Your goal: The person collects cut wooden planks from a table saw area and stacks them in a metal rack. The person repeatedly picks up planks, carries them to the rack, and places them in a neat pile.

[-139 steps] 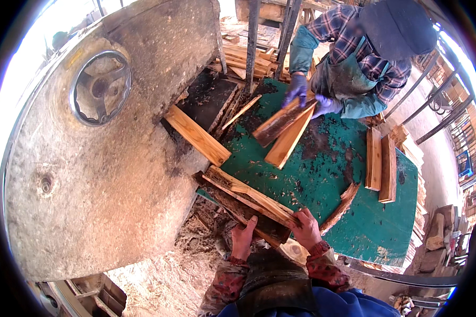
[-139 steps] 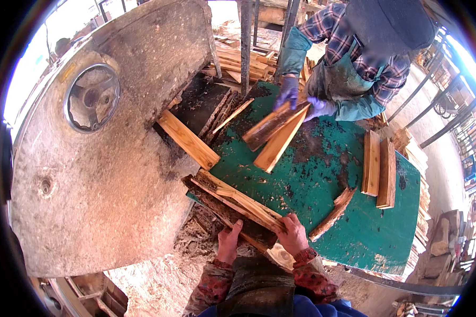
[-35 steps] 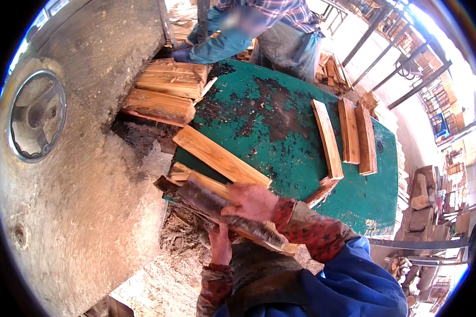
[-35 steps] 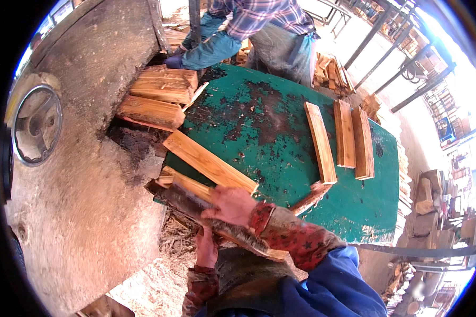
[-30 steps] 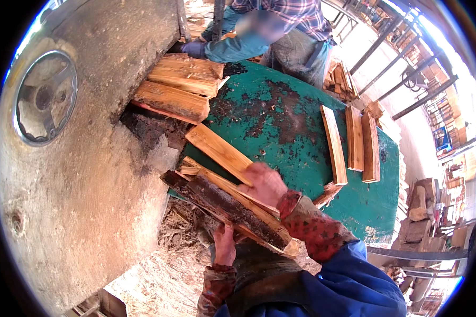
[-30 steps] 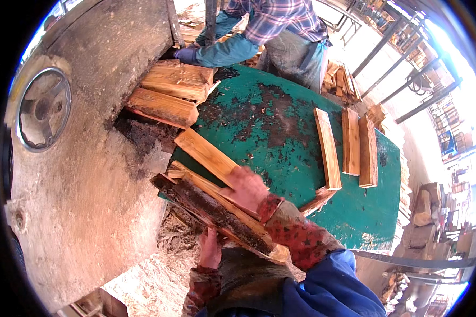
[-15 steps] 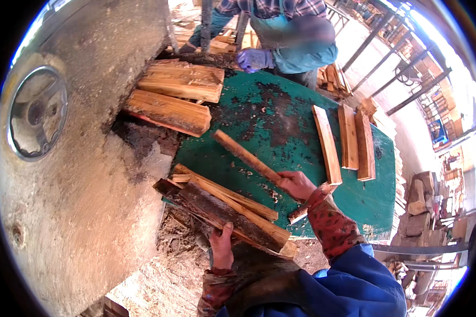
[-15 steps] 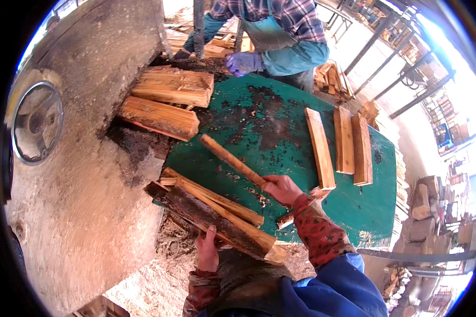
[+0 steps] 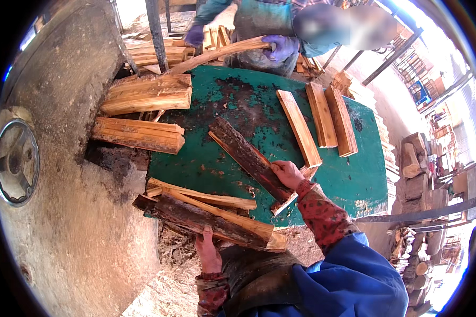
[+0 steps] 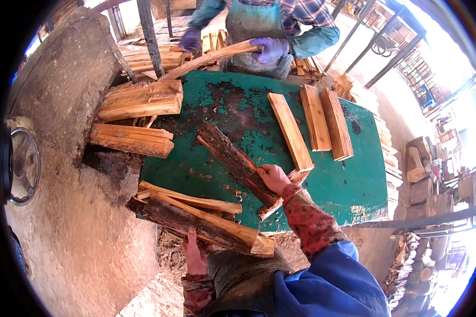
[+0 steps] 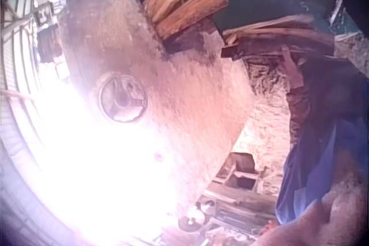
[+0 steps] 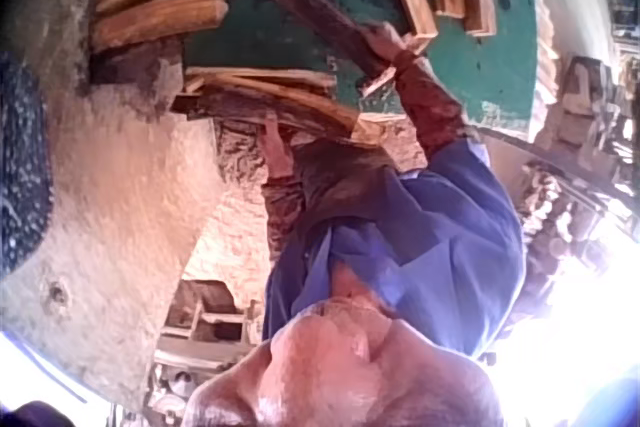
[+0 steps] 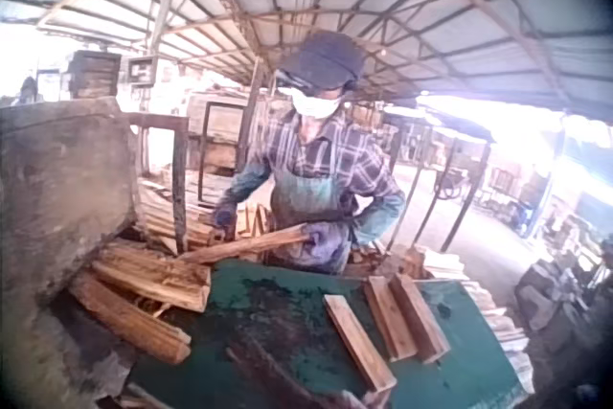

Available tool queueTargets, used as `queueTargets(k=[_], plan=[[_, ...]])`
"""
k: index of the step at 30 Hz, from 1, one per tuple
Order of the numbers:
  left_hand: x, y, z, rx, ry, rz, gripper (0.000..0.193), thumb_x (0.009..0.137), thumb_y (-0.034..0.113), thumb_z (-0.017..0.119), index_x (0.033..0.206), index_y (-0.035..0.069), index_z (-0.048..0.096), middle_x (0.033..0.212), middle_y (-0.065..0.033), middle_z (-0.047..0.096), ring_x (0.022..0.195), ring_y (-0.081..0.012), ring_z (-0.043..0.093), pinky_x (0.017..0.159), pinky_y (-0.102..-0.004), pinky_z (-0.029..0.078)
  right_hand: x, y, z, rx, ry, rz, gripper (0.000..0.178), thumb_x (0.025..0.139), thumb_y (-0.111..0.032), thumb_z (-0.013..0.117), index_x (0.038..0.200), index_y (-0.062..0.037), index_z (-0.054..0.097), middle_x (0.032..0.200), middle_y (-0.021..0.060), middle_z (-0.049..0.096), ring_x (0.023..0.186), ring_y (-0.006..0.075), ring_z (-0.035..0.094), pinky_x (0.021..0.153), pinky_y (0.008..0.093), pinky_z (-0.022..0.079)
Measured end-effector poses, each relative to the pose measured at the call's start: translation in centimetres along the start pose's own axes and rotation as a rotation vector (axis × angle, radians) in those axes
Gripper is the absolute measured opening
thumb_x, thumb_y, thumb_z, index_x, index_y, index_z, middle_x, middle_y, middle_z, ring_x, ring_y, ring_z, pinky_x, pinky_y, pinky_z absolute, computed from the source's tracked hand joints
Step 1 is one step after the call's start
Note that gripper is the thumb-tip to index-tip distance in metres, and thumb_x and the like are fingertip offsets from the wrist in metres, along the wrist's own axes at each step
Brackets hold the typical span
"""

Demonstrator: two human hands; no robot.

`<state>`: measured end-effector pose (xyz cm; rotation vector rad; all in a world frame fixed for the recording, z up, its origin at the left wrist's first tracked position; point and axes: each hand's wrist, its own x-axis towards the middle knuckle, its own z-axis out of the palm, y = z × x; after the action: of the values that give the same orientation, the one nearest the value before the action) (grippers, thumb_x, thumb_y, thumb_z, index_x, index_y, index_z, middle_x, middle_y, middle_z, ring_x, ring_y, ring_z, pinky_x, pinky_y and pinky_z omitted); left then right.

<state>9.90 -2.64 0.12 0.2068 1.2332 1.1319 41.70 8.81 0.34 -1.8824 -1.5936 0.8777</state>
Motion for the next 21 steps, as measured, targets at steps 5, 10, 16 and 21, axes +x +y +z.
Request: queueTargets(k=[5, 10, 16, 21], plan=[[0.5, -0.7, -0.9, 0.008, -0.021, 0.004, 0.047, 0.09, 0.033, 0.064, 0.125, 0.005, 0.049, 0.108, -0.0059, 0.058, 0.091, -0.0185, 0.061, 0.066, -0.0347, 0.057, -1.4, -2.8, 1.3, -0.245, 0.108, -0.109, 0.055, 0.076, -0.048, 0.073, 0.106, -0.0022, 0.063, 0.089, 0.021, 0.064, 0.087, 0.0376, 0.063, 0.076, 0.0446, 0.049], [0.5, -0.6, -1.3, 0.007, 0.0, -0.027, 0.046, 0.089, 0.032, 0.066, 0.124, 0.007, 0.05, 0.106, -0.0044, 0.058, 0.091, -0.0176, 0.06, 0.065, -0.0352, 0.056, -0.7, -2.4, 1.4, -0.303, 0.092, -0.201, 0.043, 0.078, -0.038, 0.069, 0.101, -0.0022, 0.062, 0.085, 0.0193, 0.062, 0.084, 0.0391, 0.061, 0.076, 0.0478, 0.049], [0.6, -0.5, -1.4, 0.016, -0.031, -0.02, 0.045, 0.089, 0.033, 0.067, 0.122, 0.008, 0.051, 0.101, -0.0035, 0.059, 0.086, -0.0172, 0.062, 0.065, -0.0352, 0.057, 1.4, 2.2, -2.0, -0.431, 0.417, -0.225, 0.02, 0.082, -0.023, 0.065, 0.087, -0.0037, 0.066, 0.086, 0.0192, 0.065, 0.082, 0.0361, 0.064, 0.071, 0.044, 0.05], [0.1, 0.1, -1.5, -0.013, -0.045, 0.01, 0.05, 0.087, 0.033, 0.069, 0.124, 0.006, 0.05, 0.104, -0.0049, 0.06, 0.088, -0.0183, 0.063, 0.066, -0.0359, 0.058, -3.6, -0.9, -3.9, -0.235, 0.416, -0.164, 0.009, 0.084, -0.012, 0.063, 0.085, -0.004, 0.064, 0.073, 0.0191, 0.062, 0.067, 0.037, 0.063, 0.057, 0.0422, 0.048]])
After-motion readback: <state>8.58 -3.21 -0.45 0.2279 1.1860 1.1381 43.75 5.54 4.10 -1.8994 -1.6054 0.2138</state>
